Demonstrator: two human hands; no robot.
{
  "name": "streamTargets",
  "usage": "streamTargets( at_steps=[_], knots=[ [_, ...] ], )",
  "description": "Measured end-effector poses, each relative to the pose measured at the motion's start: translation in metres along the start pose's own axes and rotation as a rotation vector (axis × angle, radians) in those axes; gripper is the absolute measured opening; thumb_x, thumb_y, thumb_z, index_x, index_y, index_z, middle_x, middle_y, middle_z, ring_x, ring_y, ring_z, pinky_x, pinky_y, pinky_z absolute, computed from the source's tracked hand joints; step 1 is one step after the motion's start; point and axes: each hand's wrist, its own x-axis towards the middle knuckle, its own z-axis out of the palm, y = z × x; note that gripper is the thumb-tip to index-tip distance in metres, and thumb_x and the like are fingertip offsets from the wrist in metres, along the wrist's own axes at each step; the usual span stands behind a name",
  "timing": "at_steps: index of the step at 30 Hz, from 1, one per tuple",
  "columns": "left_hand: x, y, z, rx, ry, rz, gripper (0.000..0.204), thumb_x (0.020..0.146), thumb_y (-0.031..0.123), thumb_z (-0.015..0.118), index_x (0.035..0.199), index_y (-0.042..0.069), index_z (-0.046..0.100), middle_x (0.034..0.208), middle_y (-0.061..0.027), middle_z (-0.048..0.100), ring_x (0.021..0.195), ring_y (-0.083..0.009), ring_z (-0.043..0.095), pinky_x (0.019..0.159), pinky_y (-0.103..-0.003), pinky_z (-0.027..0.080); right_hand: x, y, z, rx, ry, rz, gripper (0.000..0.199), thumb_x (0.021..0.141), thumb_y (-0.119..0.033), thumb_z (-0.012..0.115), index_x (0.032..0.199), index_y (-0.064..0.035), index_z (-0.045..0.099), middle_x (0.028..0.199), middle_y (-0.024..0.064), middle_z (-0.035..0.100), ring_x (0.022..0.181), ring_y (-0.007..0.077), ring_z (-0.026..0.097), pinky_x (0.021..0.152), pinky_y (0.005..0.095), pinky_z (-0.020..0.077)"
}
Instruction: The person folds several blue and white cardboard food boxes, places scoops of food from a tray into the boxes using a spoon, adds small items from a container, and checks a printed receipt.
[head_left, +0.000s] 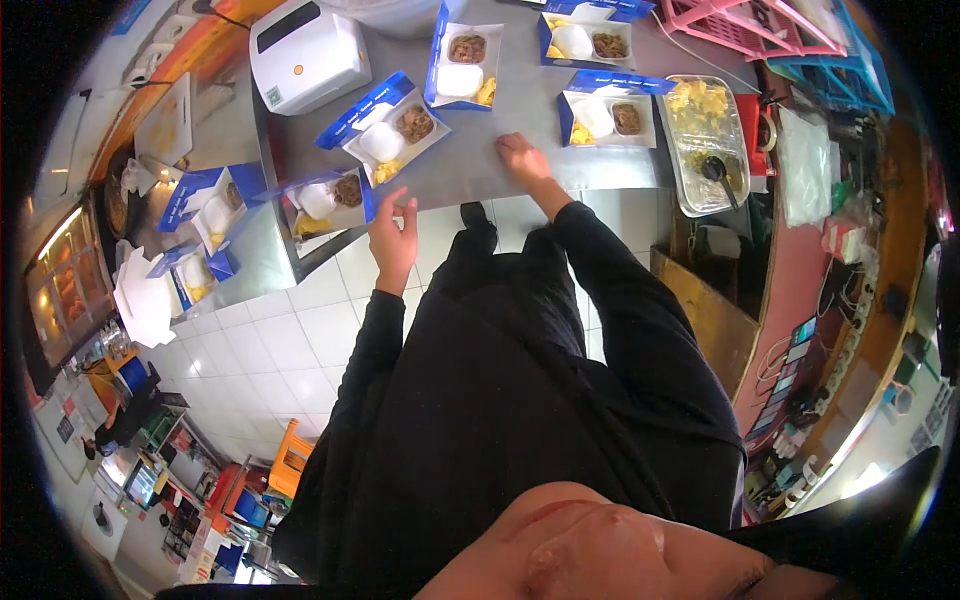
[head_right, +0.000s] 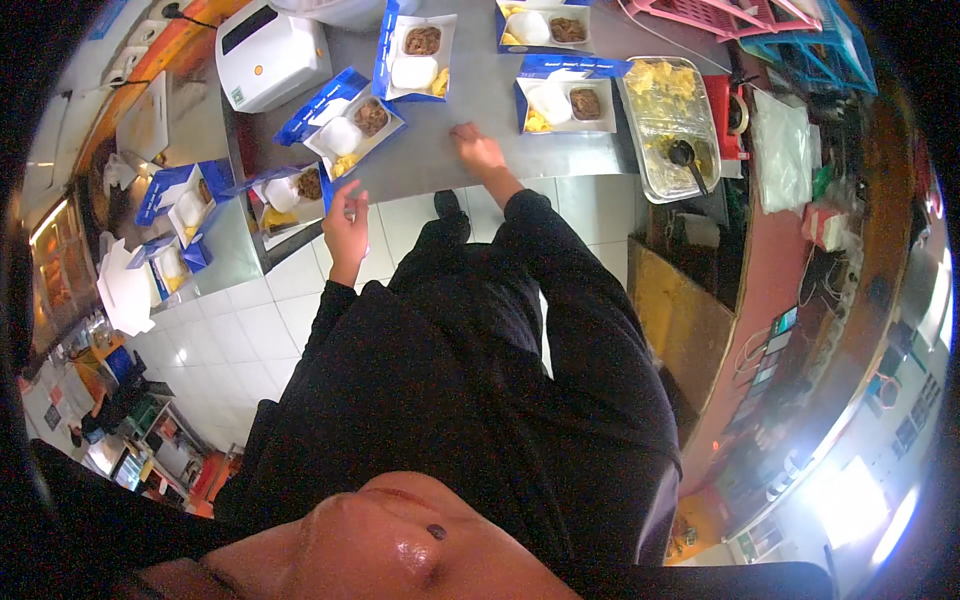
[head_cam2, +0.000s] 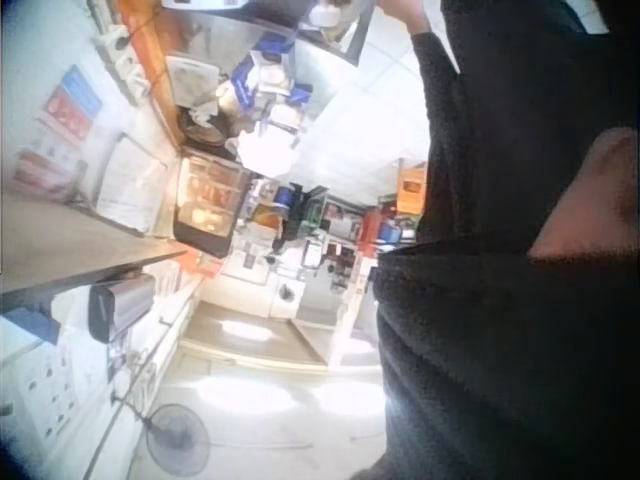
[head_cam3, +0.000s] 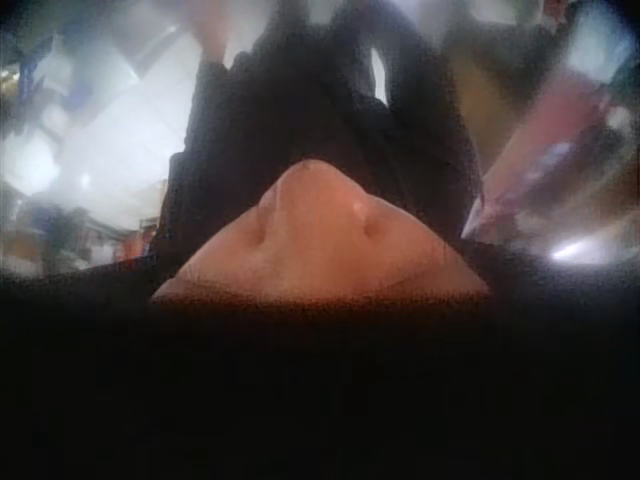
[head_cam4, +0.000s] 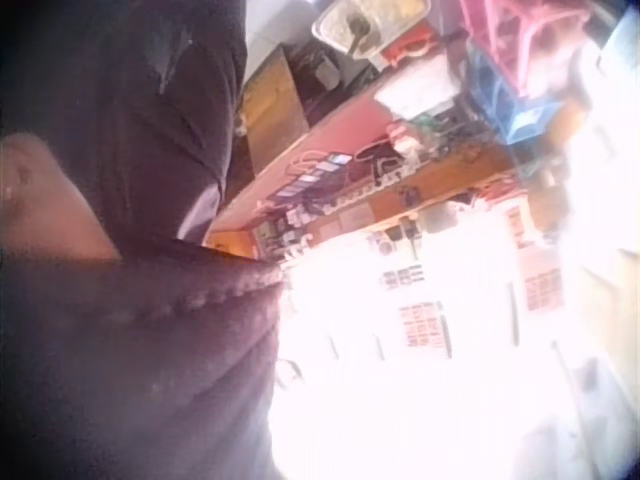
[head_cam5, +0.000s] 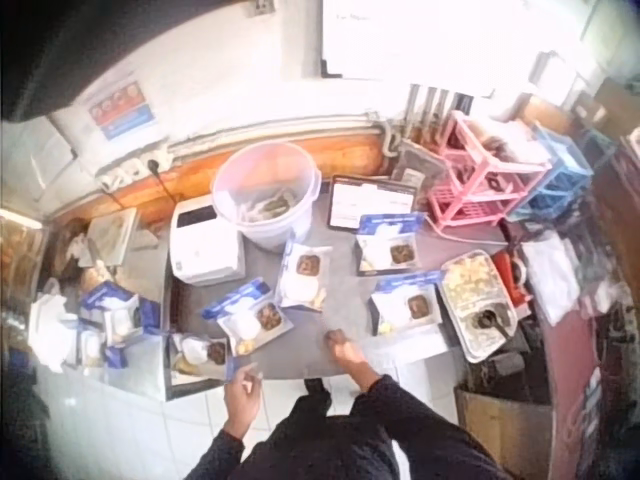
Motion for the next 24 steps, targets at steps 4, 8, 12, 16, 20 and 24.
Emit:
streamTargets(
  at_steps=[4, 8, 12, 16, 20, 24],
  knots=[
    [0.002, 0.004, 0.007, -0.020, 0.000, 0.006, 0.024, 0.084, 0.024, 0.062, 0.105, 0.014, 0.062, 0.066, -0.0020, 0.058, 0.050, -0.0146, 0.046, 0.050, -0.029, 0.036, -0.020, -0.008, -0.009, 0.146, 0.010, 0.052, 0.025, 0.075, -0.003, 0.056, 0.099, -0.0053, 0.062, 0.105, 0.0030, 0.060, 0.097, 0.0223, 0.057, 0.077, 0.0313, 0.0513],
    [0.009, 0.011, 0.023, -0.076, -0.049, 0.079, 0.024, 0.084, 0.025, 0.062, 0.105, 0.013, 0.062, 0.067, -0.0034, 0.059, 0.052, -0.0133, 0.047, 0.051, -0.028, 0.037, -0.009, -0.015, -0.029, 0.955, -0.130, 0.889, 0.026, 0.081, -0.003, 0.058, 0.108, -0.0038, 0.059, 0.109, 0.0032, 0.059, 0.096, 0.0157, 0.058, 0.078, 0.0289, 0.0509],
    [0.006, 0.031, 0.061, -0.188, -0.259, 0.217, 0.024, 0.083, 0.027, 0.062, 0.101, 0.011, 0.064, 0.073, -0.0054, 0.061, 0.052, -0.0137, 0.046, 0.051, -0.028, 0.037, -0.041, 0.020, -0.039, 1.865, 0.028, 0.730, 0.028, 0.087, -0.008, 0.053, 0.115, -0.0017, 0.051, 0.106, 0.0066, 0.056, 0.098, 0.0141, 0.054, 0.086, 0.0258, 0.0482],
    [-0.055, 0.017, 0.065, 0.331, -1.010, 0.186, 0.028, 0.085, 0.031, 0.057, 0.098, 0.008, 0.065, 0.087, -0.0124, 0.063, 0.077, -0.0239, 0.058, 0.068, -0.033, 0.044, -0.147, 0.045, -0.054, 2.594, 0.151, 1.067, 0.029, 0.089, 0.001, 0.048, 0.118, 0.0002, 0.048, 0.112, 0.0098, 0.054, 0.110, 0.0209, 0.050, 0.099, 0.0286, 0.0413],
    [-0.076, 0.020, 0.079, 0.447, -1.150, 0.263, 0.027, 0.087, 0.027, 0.055, 0.105, 0.009, 0.064, 0.095, -0.0139, 0.064, 0.092, -0.0297, 0.060, 0.079, -0.034, 0.045, -0.310, 0.149, -0.075, 2.217, 0.713, 1.191, 0.031, 0.089, 0.001, 0.047, 0.120, 0.0045, 0.046, 0.116, 0.0120, 0.052, 0.111, 0.0218, 0.050, 0.099, 0.0280, 0.0406],
    [-0.085, 0.074, 0.136, 0.382, -0.923, 0.166, 0.028, 0.089, 0.026, 0.054, 0.107, 0.008, 0.063, 0.098, -0.0140, 0.064, 0.093, -0.0302, 0.060, 0.081, -0.033, 0.045, -0.381, 0.305, -0.136, 2.005, 1.498, 1.476, 0.031, 0.092, -0.010, 0.048, 0.120, 0.0028, 0.049, 0.115, 0.0069, 0.055, 0.101, 0.0153, 0.055, 0.086, 0.0187, 0.0448]
  ],
)
